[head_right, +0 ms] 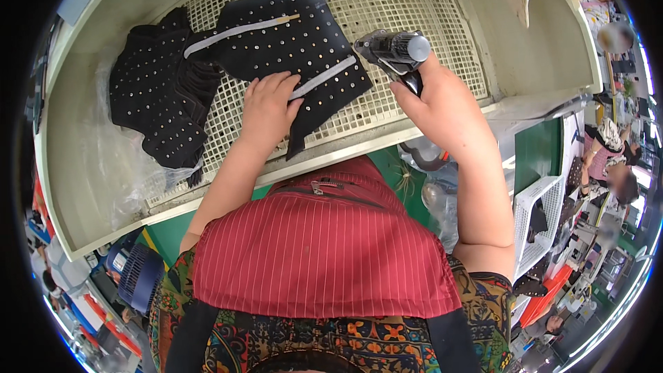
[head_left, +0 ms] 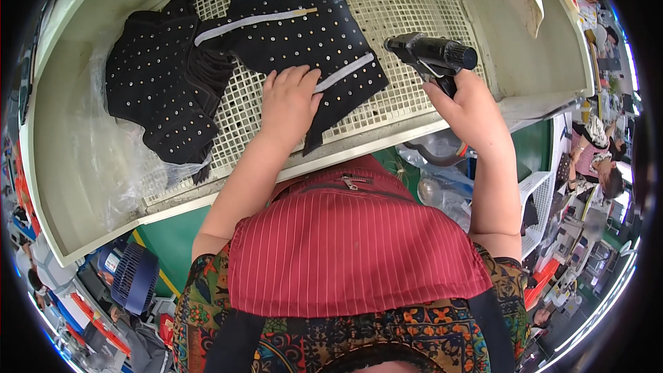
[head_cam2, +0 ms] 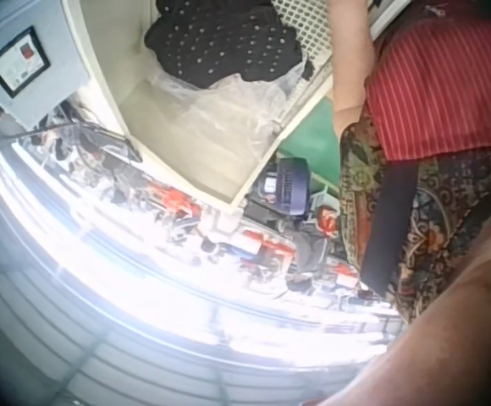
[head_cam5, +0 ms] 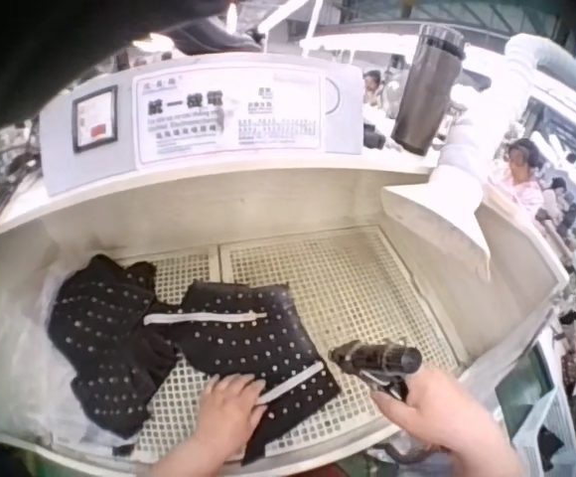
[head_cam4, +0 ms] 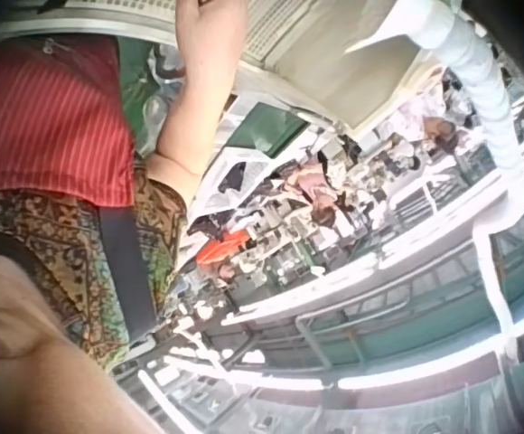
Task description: The person uses a hot glue gun to attach white strips to black studded shoe parts on a perforated workbench. They repeatedly pick up parts, apply glue, press the strips, and place the finished items into a white basket.
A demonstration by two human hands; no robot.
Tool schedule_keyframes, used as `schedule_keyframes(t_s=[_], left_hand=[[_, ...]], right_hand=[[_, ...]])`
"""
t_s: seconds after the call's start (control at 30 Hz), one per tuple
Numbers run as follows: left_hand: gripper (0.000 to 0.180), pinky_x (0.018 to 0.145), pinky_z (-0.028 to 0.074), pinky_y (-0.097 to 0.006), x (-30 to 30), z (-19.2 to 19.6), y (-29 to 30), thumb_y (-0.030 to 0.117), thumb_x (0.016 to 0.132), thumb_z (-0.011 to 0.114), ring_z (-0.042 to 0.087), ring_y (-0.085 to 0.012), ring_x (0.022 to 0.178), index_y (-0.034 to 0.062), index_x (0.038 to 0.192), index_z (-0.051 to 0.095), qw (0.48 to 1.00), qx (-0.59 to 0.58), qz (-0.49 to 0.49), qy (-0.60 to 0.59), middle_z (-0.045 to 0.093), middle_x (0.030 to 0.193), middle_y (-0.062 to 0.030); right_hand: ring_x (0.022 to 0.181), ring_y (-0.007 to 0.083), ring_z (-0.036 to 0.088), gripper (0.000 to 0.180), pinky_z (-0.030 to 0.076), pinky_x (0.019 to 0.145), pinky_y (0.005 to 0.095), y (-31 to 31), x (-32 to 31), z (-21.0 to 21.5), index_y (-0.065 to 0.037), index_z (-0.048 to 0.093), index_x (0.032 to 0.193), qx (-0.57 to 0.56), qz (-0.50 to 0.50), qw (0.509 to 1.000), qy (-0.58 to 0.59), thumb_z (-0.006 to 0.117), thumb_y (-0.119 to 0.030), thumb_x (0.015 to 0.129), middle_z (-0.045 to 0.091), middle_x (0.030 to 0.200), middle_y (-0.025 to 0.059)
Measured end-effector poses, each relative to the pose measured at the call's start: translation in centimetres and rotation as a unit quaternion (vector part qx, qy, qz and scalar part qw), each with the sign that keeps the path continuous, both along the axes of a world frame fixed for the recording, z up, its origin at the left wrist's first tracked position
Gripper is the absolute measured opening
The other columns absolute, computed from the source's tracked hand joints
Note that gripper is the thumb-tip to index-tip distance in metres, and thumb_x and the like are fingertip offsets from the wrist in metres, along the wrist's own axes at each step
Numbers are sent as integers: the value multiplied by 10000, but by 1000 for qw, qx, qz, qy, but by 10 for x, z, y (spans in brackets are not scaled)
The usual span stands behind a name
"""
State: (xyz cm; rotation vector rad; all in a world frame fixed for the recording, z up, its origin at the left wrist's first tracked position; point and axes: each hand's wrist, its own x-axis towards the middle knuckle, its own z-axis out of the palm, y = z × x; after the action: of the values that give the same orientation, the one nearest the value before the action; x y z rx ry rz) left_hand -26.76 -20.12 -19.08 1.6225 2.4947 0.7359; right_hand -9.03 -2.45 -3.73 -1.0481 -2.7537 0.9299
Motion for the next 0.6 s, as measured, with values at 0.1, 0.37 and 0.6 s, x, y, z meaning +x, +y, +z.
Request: schedule_keyframes(t_s=[0.1,0.37,0.6], left_hand=[[402,1005,346,-465,-1,-3,0,175,760,692,529,-255,1125,103,1142,590,1000,3,0,0,586,1177,-86],[309,978,370,-473,-14,-3,6,153,749,702,573,-224,1034,127,1049,635,999,19,-29,17,632,1056,-18],[306,912,418,-390,-38,-13,8,164,742,717,572,-252,1043,116,1039,661,993,35,-110,-14,637,1094,-45]], right_hand=[[751,375,595,358,464,689,415,-6,13,5,36,531,1070,-11,-15,998,-53,638,-180,804,610,815,219],[758,374,588,343,462,699,416,-24,47,11,23,549,1055,-18,-26,997,-64,650,-183,799,605,815,215],[745,282,601,293,470,703,355,-33,52,-3,35,600,987,-121,10,991,55,662,-183,802,626,814,189]])
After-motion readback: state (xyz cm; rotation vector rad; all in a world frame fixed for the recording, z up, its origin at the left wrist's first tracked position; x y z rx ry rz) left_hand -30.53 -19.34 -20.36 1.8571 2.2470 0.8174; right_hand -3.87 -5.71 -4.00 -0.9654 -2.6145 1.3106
